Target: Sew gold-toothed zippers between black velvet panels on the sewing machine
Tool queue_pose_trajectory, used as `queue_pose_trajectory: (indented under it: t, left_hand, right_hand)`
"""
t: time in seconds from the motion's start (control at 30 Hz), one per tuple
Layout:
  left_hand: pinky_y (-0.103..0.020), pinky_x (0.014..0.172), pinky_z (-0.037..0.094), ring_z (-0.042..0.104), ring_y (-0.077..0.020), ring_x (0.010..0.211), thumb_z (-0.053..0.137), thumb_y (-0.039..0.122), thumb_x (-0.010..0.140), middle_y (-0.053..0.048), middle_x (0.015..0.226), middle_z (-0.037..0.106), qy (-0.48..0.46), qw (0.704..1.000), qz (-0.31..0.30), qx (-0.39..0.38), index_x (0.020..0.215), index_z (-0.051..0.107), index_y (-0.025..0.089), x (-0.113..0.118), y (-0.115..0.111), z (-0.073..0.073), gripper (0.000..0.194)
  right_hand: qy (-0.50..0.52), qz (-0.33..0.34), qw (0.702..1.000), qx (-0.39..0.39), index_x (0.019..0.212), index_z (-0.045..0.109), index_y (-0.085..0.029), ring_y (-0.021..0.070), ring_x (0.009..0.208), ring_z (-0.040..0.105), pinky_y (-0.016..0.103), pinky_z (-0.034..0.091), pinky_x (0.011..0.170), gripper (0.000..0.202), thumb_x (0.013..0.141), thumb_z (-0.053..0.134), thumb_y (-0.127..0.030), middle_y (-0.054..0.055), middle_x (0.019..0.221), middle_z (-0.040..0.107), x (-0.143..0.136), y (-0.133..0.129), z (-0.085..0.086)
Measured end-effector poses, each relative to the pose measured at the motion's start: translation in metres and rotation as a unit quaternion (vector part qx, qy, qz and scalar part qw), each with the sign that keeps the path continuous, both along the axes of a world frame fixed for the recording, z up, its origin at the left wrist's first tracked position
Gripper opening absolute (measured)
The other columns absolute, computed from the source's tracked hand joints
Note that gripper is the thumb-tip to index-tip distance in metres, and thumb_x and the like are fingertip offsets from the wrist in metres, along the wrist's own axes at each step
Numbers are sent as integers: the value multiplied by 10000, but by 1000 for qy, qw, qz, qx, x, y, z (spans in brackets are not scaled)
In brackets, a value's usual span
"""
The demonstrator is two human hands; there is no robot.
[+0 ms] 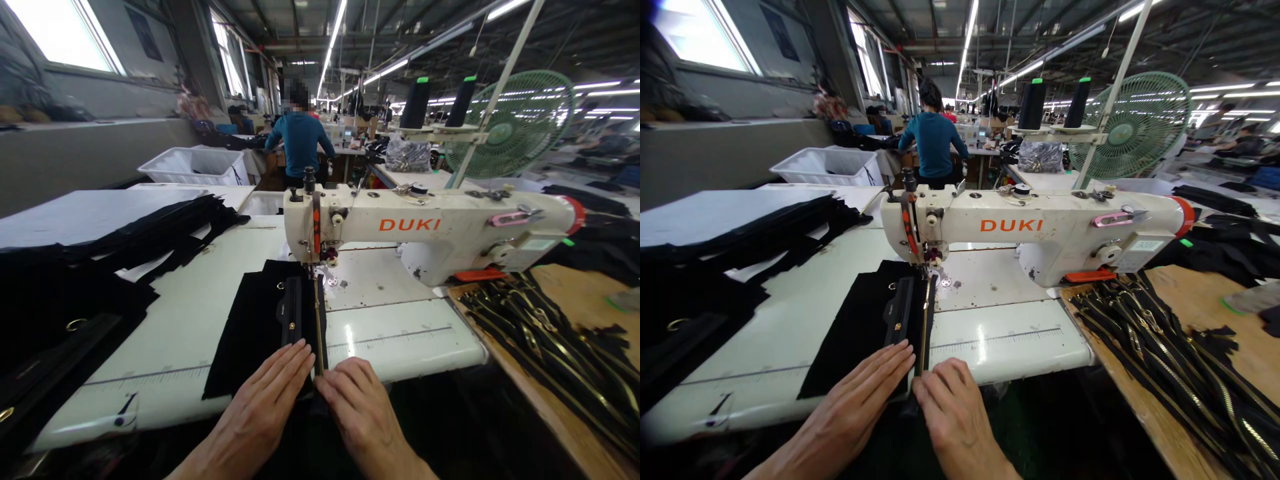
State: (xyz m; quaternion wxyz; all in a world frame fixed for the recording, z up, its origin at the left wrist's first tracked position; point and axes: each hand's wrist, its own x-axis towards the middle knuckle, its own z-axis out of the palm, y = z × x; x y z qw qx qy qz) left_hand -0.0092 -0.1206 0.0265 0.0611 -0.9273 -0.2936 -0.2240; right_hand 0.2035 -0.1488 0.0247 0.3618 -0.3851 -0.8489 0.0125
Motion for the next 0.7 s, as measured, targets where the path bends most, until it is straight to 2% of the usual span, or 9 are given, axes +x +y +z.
queue_pose_trajectory:
  t: [0.23, 0.33, 0.4, 0.5, 0.6, 0.63, 0.7]
  left_hand:
    - [-400, 1129, 421, 416, -234, 1403, 331, -53, 907, -137, 1495, 485, 47, 999, -8, -26, 1462, 449, 80, -6, 2, -1, 583]
    - [-371, 1109, 440, 469, -212, 1362, 387, -4, 914, -94, 1469, 524, 32, 998, -6, -55, 1472, 435, 130, -5, 4, 8, 576]
    - [-359, 1086, 464, 529, -224, 1304, 511, 101, 909, -76, 1429, 568, 11, 997, 3, -72, 1456, 451, 160, -4, 6, 18, 553]
    - [-347, 1039, 500, 603, -253, 1202, 672, 248, 840, -73, 1355, 627, -11, 997, 2, -81, 1421, 477, 189, -1, 10, 33, 616]
    - [-306, 994, 514, 643, -237, 1135, 634, 262, 885, -50, 1293, 665, -20, 996, -31, -77, 1428, 465, 242, 0, 16, 44, 569]
    - [-294, 988, 512, 651, -226, 1123, 590, 234, 918, -44, 1272, 676, -22, 996, -40, -72, 1428, 467, 255, -1, 19, 45, 525]
    - [-277, 989, 503, 659, -200, 1113, 487, 148, 970, -36, 1239, 692, -8, 997, -47, -57, 1411, 495, 262, -1, 26, 44, 456]
  right_hand:
    - [3, -2, 999, 51, 1113, 651, -64, 210, 845, 578, 367, 477, 792, 264, 1043, 400, -102, 88, 915, 692, -1, 3, 4]
    - [-1, -3, 996, 90, 1055, 665, -73, 198, 798, 589, 352, 480, 762, 273, 1036, 392, -80, 76, 862, 696, -3, 6, 1]
    - [-5, -6, 993, 117, 1024, 670, -83, 194, 764, 594, 341, 480, 721, 266, 1026, 404, -75, 71, 828, 696, -4, 10, -4]
    - [-16, -2, 989, 148, 967, 674, -119, 180, 696, 583, 318, 470, 642, 238, 995, 444, -63, 43, 752, 678, 0, 17, -9]
    - [-7, 35, 993, 109, 912, 661, -177, 164, 647, 553, 295, 464, 602, 223, 940, 476, -57, 8, 715, 637, 9, 33, 1]
    - [-4, 34, 997, 75, 947, 662, -185, 171, 681, 563, 298, 477, 625, 229, 907, 482, -50, 16, 759, 642, 11, 41, 8]
    - [-18, 4, 1000, 10, 1111, 651, -185, 210, 848, 597, 337, 513, 744, 369, 825, 491, -16, 61, 948, 671, 13, 60, 21]
